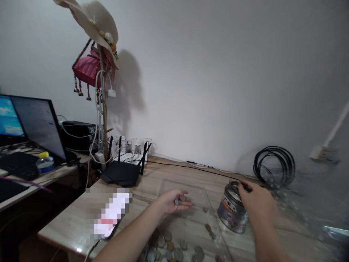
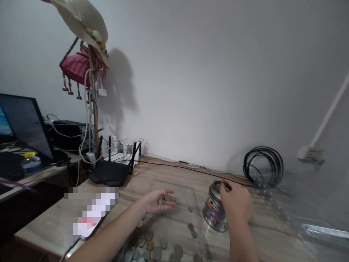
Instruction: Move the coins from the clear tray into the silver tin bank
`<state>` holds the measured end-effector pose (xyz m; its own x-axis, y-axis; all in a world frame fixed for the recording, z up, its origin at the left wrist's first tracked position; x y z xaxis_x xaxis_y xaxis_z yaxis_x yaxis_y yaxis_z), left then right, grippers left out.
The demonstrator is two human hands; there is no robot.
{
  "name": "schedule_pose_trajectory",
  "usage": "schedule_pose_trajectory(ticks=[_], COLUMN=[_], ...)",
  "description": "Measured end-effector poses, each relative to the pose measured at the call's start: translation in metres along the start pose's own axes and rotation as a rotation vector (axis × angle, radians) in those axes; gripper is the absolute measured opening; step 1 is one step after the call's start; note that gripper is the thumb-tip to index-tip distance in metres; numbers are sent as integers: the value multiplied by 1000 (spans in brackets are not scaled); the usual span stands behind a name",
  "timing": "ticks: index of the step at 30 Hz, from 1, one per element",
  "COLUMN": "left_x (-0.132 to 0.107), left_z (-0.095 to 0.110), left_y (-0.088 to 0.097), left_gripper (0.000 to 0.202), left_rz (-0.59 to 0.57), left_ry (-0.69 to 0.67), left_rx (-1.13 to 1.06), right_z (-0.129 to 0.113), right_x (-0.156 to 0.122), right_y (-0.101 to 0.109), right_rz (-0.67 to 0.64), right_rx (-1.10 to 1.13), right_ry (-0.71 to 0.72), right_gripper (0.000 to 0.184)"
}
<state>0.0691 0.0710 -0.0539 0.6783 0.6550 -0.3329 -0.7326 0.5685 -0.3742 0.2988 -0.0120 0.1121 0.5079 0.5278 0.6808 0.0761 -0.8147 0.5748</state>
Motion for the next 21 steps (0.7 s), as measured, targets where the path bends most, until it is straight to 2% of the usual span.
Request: schedule_pose_trajectory(ticks=[2,3,5,9,11,12,13,15,19,21], left_x=[0,-1,0,5,7,7,8,7,10,12], left_z=[1,0,0,2,-1,-4,-5,-6,-5,-5], left_y=[-5,-7,-10,-11,-9,-9,-10,-11,-3,3], left_gripper=[35,37,44,45,42,40,39,37,31,27], left_rz=[-63,-92,-141,-204,-204,-203,-206,-213,-118,-57], left_ry=[1,6,7,-41,-18,1,18,29,18,13], left_rx=[-38,-57,-85,-98,-76,-63,-52,-46,-66,-78], right_z=[-26,-39,-68,-125,-134,-134,-130,-117,-65,-38], right_x=[-7,-13,-33,-101,-122,-123,-117,-91,-31,-16], right_y=[4,-3,-35,-107,-125,-127,-123,-98,-4,26], right_rz=[62,22,-201,-739,-872,-879,-840,-647,-14,154], right_rx=[104,180,349,514,495,477,459,411,233,113], right_ry=[133,188,266,450,475,468,455,427,266,145], right_gripper=[35,35,33,25,20,19,18,20,32,36])
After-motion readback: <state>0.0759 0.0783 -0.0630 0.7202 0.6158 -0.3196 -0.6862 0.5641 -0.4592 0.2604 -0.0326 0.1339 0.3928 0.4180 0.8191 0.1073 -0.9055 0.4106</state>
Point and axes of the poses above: each hand's wrist, its own x-axis towards the middle knuckle, its own y-axis out of the back of the hand, z = x × y, the point moved 10 cm from there along x, towards the middle knuckle, and after that the axes turned 10 degrees about x, right-handed, at the moved point
